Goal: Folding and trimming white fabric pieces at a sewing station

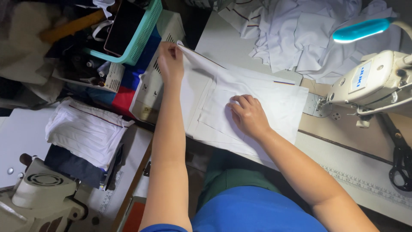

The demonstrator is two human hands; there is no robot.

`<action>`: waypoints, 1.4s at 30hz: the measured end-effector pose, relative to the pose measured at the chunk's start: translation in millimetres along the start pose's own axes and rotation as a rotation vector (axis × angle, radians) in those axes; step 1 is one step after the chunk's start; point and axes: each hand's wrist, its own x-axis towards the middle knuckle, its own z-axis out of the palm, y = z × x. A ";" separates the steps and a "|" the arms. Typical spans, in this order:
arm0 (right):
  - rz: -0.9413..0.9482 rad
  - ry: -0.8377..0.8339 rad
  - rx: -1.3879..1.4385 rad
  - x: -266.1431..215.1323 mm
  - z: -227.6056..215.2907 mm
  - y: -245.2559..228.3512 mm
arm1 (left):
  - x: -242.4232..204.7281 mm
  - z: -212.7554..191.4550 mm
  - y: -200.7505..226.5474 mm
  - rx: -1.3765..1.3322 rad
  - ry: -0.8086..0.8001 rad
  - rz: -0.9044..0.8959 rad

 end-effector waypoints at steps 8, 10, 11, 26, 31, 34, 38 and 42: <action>-0.003 0.030 0.013 1.8 -3.1 -2.0 | 42.6 -17.0 41.7 -0.072 0.116 0.131; 0.001 0.033 0.020 2.6 -4.5 -2.9 | 52.6 -26.1 60.8 -0.113 0.164 0.140; -0.005 0.046 0.033 3.1 -5.0 -3.2 | 56.2 -31.4 73.9 -0.244 0.219 0.254; 0.351 0.122 -0.263 -2.6 -15.0 80.0 | 12.0 -136.5 208.1 -0.399 0.452 0.866; 0.383 0.112 -0.273 -5.2 -16.5 90.7 | -26.2 -159.5 232.9 -0.202 0.471 0.817; 0.404 0.123 -0.210 -5.7 -18.9 89.9 | -37.0 -168.3 239.0 -0.363 0.404 0.898; 0.428 0.177 -0.266 -9.4 -19.7 96.4 | -57.7 -174.5 246.5 -0.331 0.455 0.732; 0.472 0.120 -0.259 -7.5 -32.7 88.4 | -75.8 -179.8 258.4 -0.456 0.287 0.585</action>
